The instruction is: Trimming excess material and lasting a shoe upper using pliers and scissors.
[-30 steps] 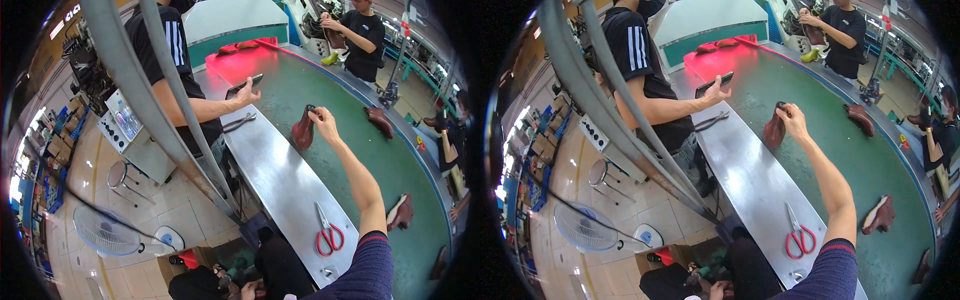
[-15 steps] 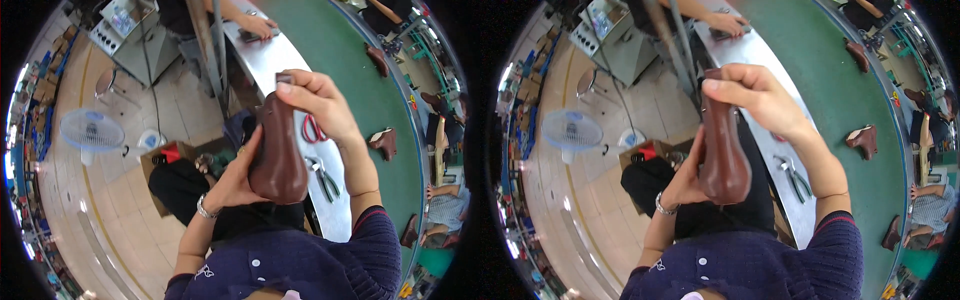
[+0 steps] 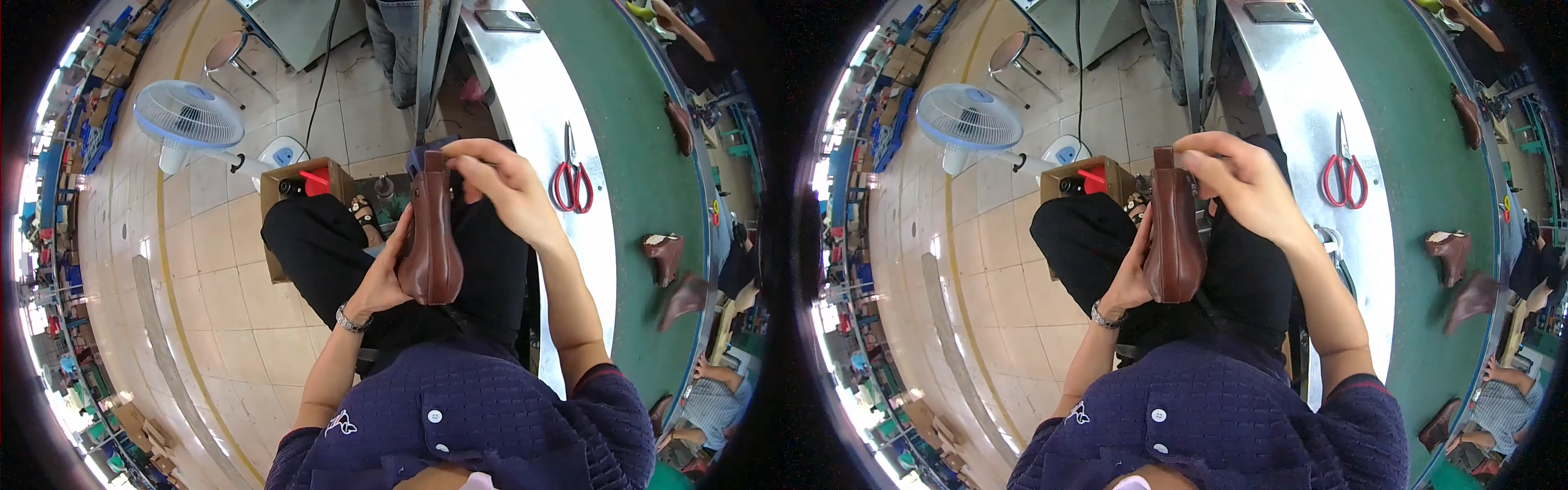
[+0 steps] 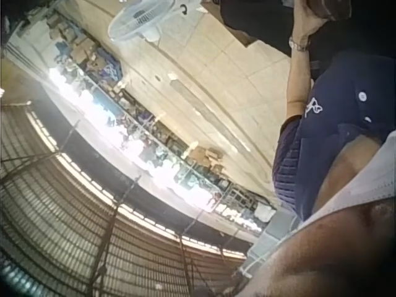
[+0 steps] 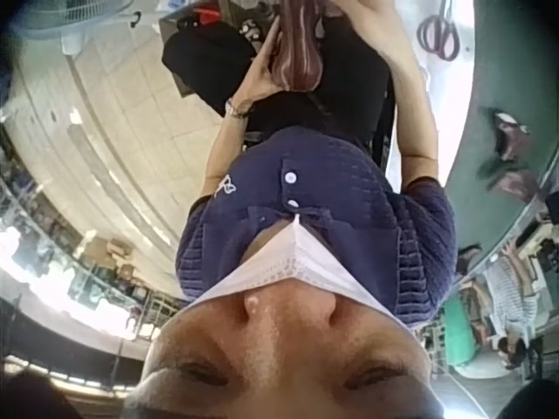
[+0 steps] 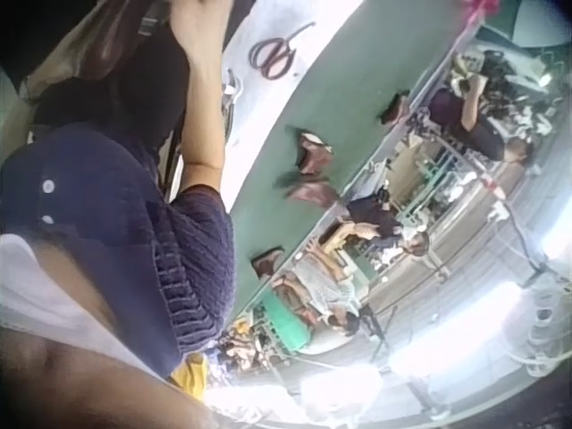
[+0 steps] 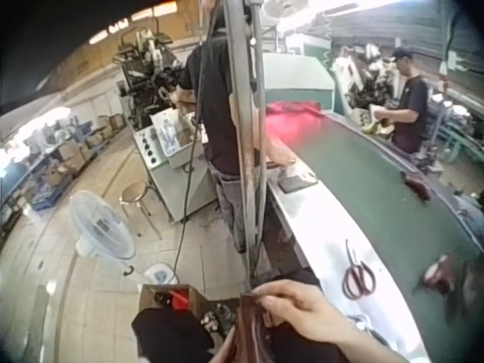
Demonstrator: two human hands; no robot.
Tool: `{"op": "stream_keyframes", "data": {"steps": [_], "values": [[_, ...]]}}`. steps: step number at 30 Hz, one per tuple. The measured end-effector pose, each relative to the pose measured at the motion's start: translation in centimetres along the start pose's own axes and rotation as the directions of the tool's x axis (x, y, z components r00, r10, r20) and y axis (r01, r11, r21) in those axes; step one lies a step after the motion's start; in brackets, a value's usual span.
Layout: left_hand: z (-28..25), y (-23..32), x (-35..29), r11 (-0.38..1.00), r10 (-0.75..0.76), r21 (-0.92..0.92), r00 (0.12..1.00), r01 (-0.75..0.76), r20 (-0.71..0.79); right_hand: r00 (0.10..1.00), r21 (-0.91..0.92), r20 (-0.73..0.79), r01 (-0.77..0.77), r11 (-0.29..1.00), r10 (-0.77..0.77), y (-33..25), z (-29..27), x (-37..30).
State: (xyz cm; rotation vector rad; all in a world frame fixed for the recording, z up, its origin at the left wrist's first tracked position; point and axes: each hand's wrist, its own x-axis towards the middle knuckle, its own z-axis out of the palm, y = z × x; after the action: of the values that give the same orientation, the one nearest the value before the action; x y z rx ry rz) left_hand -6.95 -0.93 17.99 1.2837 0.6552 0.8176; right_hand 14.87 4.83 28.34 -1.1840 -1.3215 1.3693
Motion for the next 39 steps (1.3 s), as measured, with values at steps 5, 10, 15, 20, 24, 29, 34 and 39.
{"op": "stream_keyframes", "data": {"steps": [5,10,15,20,24,29,34,39], "values": [[-1.3,1.8,-0.9,0.999,-0.005,0.036,0.998,0.007,-0.058,0.910,-0.542,-0.384,-0.082,0.836,-0.160,3.9,-7.4,-6.1],[-6.1,1.3,-5.5,0.910,-0.381,-0.314,0.844,0.271,-0.378,0.814,-0.783,-0.582,-0.559,0.272,-0.003,11.2,-10.8,-17.1],[-7.8,3.6,-4.2,0.852,-0.463,-0.450,0.786,0.267,-0.409,0.746,-0.693,-0.654,-0.657,0.298,0.124,12.7,-9.5,-19.4],[-5.9,6.0,-0.1,0.798,-0.578,-0.377,0.773,0.470,-0.260,0.688,-0.451,-0.675,-0.670,0.589,0.266,12.8,-10.5,-19.4],[-4.7,6.7,2.6,0.822,-0.550,-0.325,0.800,0.467,-0.241,0.562,0.365,-0.486,-0.566,0.740,0.670,7.6,-8.2,-15.7],[-4.3,4.6,2.4,0.856,-0.507,-0.259,0.825,0.448,-0.249,0.791,0.191,-0.004,-0.600,0.777,0.612,0.6,-4.0,-8.2],[-5.5,4.8,3.0,0.936,-0.312,-0.259,0.900,0.237,-0.305,0.784,0.100,0.327,-0.584,0.806,0.528,-2.1,-0.6,-1.8],[-6.0,4.8,6.0,0.969,-0.167,-0.236,0.904,0.077,-0.394,0.641,-0.039,0.508,-0.650,0.759,0.575,-3.4,2.5,3.3]]}}
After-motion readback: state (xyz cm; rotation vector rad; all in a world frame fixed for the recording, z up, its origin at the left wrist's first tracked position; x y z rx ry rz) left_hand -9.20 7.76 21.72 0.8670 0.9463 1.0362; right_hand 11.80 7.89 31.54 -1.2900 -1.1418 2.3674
